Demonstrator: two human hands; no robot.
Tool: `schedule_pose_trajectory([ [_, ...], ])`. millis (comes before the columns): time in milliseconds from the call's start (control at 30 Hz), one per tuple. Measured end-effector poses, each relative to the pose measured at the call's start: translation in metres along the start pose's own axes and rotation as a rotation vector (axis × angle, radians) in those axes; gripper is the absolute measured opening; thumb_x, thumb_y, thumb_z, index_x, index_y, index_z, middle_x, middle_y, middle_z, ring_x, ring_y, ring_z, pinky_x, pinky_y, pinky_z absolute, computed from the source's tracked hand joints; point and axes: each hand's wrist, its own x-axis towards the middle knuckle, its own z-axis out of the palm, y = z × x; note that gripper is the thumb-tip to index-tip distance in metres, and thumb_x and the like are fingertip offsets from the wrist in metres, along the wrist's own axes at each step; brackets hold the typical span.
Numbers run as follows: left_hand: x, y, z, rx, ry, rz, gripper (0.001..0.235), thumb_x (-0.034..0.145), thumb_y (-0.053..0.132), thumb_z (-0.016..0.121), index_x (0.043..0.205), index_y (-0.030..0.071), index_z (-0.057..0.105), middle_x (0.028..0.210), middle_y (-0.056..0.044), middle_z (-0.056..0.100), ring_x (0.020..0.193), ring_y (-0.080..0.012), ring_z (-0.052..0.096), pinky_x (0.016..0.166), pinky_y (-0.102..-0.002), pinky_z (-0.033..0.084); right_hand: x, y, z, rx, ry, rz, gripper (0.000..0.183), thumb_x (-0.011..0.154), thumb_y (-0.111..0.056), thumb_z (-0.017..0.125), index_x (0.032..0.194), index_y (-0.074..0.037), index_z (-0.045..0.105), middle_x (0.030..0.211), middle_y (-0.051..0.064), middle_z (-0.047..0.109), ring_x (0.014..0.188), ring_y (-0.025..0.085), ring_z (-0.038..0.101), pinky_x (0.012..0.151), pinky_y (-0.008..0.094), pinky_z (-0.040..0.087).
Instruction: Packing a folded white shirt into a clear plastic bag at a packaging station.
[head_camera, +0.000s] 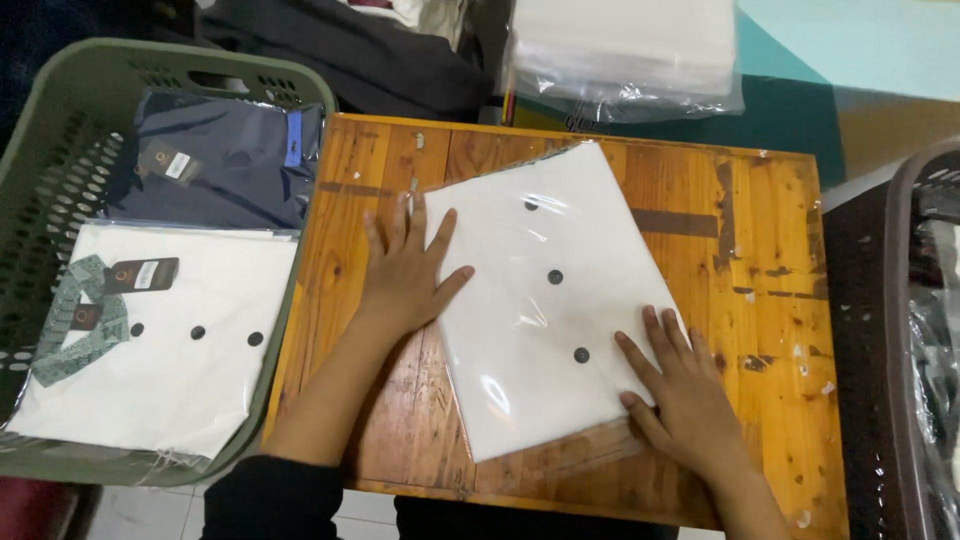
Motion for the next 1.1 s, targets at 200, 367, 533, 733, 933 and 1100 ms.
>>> schedule_pose_trajectory([
  [200,0.053,-0.014,-0.011,0.013,0.248,0.163,0.076,0.102,0.068,0.025,0.166,0.028,0.011,0.171,-0.016,0.001,0.157,-0.0367,-0.003,0.12,-0.067,-0.001,-0.006,-0.005,-0.005,0.319,0.152,-0.12,0.063,0.104,-0.036,0.043,0.162,-0.018,0.027,0.174,0.012,0.009,0.162,0.032,0.008,0.127,0.057,0.015],
  [367,0.046,-0.052,0.015,-0.552,0.196,0.165,0.085,0.083,0.029,0.057,0.164,0.02,0.032,0.17,-0.005,0.027,0.158,-0.0207,0.02,0.126,-0.053,-0.001,0.031,0.03,-0.021,0.287,0.403,0.126,0.064,0.105,-0.049,0.026,0.161,-0.02,0.036,0.17,0.016,0.029,0.151,0.039,0.032,0.12,0.054,0.025],
  [533,0.025,-0.041,0.011,-0.439,0.317,0.152,0.081,0.085,0.028,0.055,0.162,0.014,0.036,0.171,-0.021,0.018,0.158,-0.0379,0.014,0.124,-0.061,0.004,0.118,0.036,-0.029,0.222,0.251,0.223,0.071,0.104,-0.049,0.035,0.165,-0.013,0.028,0.173,0.015,0.018,0.157,0.04,0.013,0.124,0.059,0.008],
  [733,0.025,-0.028,-0.003,-0.28,0.145,0.019,0.075,0.1,0.059,0.039,0.165,0.025,0.025,0.174,-0.012,0.006,0.16,-0.0308,0.001,0.124,-0.056,-0.011,0.204,0.028,-0.016,0.134,-0.036,0.195,0.077,0.101,-0.062,0.032,0.166,-0.021,0.025,0.174,0.013,0.01,0.16,0.033,0.006,0.123,0.063,-0.004],
  [933,0.029,-0.029,-0.007,-0.328,0.223,-0.05,0.076,0.098,0.064,0.049,0.164,0.033,0.028,0.174,-0.009,0.001,0.159,-0.034,0.001,0.125,-0.058,-0.012,0.216,0.031,-0.02,0.053,-0.234,0.265,0.08,0.097,-0.072,0.028,0.166,-0.034,0.018,0.175,0.003,0.007,0.16,0.027,0.003,0.118,0.071,-0.005],
  [1100,0.045,-0.034,0.027,-0.375,0.721,0.082,0.07,0.097,0.053,0.07,0.158,0.029,0.046,0.168,-0.015,0.026,0.155,-0.031,0.026,0.126,-0.054,0.012,0.212,0.067,-0.017,-0.004,-0.119,0.288,0.081,0.097,-0.074,0.031,0.166,-0.032,0.025,0.174,0.005,0.016,0.16,0.026,0.011,0.118,0.074,-0.004],
])
